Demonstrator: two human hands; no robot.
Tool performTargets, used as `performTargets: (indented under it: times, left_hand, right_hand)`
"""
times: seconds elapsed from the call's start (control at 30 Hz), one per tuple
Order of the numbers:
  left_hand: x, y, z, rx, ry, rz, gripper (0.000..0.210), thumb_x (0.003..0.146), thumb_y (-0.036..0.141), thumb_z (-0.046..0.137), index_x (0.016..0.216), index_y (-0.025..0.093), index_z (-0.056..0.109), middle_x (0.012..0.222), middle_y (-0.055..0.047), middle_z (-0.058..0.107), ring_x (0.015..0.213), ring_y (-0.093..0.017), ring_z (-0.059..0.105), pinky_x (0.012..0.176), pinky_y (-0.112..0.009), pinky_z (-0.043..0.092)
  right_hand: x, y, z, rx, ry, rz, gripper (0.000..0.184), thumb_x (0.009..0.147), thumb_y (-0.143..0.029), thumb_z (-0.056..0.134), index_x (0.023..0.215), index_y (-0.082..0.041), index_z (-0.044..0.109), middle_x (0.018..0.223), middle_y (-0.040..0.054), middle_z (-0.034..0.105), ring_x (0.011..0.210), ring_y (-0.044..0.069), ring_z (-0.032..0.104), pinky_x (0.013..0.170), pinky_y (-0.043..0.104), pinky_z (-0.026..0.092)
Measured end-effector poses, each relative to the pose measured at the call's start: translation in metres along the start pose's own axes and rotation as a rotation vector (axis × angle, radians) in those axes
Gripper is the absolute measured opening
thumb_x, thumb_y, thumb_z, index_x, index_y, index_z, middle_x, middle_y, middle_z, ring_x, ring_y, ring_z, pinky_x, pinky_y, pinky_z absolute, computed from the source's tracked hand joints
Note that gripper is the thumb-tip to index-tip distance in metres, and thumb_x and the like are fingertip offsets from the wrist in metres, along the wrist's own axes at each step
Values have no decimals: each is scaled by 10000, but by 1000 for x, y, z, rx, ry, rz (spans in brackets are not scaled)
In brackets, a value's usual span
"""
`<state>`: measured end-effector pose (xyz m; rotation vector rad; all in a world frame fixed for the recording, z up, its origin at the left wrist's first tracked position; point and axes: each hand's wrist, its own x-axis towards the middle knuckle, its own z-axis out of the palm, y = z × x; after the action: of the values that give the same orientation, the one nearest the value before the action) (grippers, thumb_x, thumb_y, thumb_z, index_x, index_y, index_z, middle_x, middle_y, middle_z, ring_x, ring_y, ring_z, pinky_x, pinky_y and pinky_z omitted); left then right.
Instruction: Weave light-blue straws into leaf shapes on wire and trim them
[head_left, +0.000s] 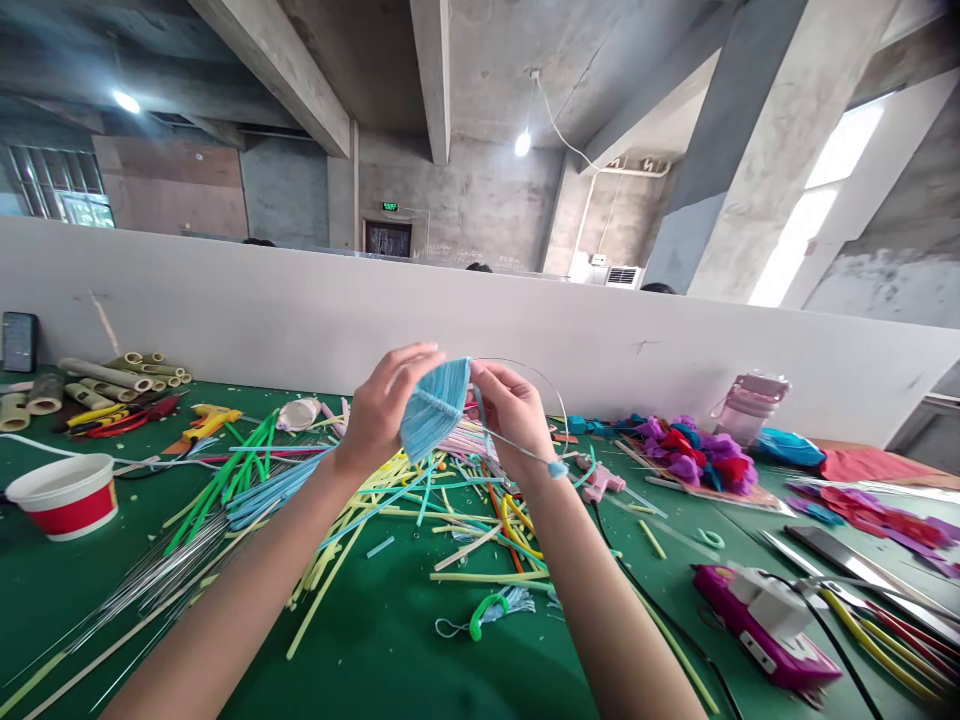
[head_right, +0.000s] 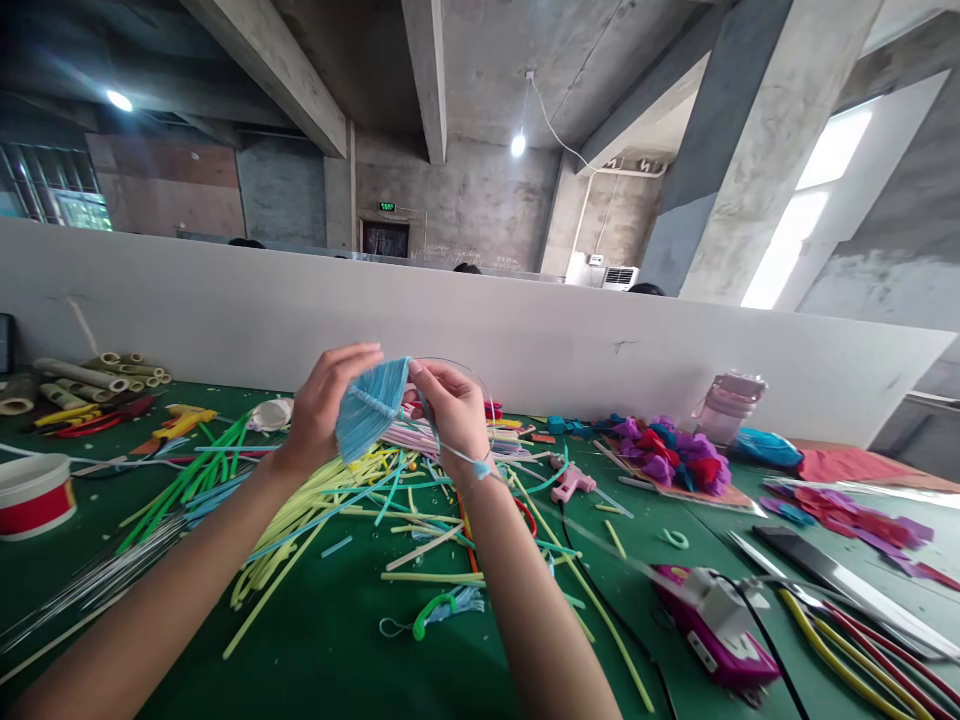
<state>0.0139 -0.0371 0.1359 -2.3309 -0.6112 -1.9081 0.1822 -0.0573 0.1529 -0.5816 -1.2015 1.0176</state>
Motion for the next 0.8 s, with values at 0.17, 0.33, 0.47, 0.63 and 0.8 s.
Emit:
performTargets:
  times: [0.17, 0.33, 0.47, 0.63, 0.8]
  left_hand:
    - [14, -14, -9, -355, -29, -455, 276, 709, 265, 745, 973, 188, 749, 996, -75, 737, 901, -229, 678, 760, -275, 525]
    - [25, -16, -35, -863, -96, -833, 431, 771, 468, 650, 1072, 168, 722, 992, -128, 748, 791, -237, 704, 620, -300, 547]
    - [26, 1, -42, -762, -357, -831, 509, 669, 488, 803, 1075, 191, 731, 925, -134, 750, 684, -233, 695, 557, -298, 534]
    - [25, 7, -33, -511, -252, -721, 294, 634, 346, 859, 873, 202, 766, 786, -88, 747, 587, -185, 643, 526, -273, 496]
    - [27, 7, -35, -300, -58, -546, 185, 646, 280, 855, 788, 205, 764, 803, -59, 747, 694, -176, 637, 600, -242, 477]
  right_hand:
    - [-1, -3, -4, -47, -37, -55, 277, 727, -438, 782, 886, -213, 749, 818, 20, 706, 670, 118, 628, 570, 225, 475]
    - [-1, 6, -4, -99, -74, -61, 290, 704, -446, 805, 880, -225, 739, 788, 9, 718, 705, 138, 653, 646, 256, 508]
    - [0, 12, -4, -151, -159, -62, 270, 720, -446, 799, 852, -219, 735, 813, 18, 734, 755, 150, 666, 730, 289, 532]
    - [5, -7, -27, -406, -294, -28, 347, 782, -461, 743, 1044, -234, 743, 1036, 52, 753, 992, 197, 676, 929, 361, 505]
    - [3, -34, -41, -612, -15, -234, 313, 830, -473, 686, 990, -217, 766, 1047, 73, 759, 1036, 233, 669, 967, 412, 485]
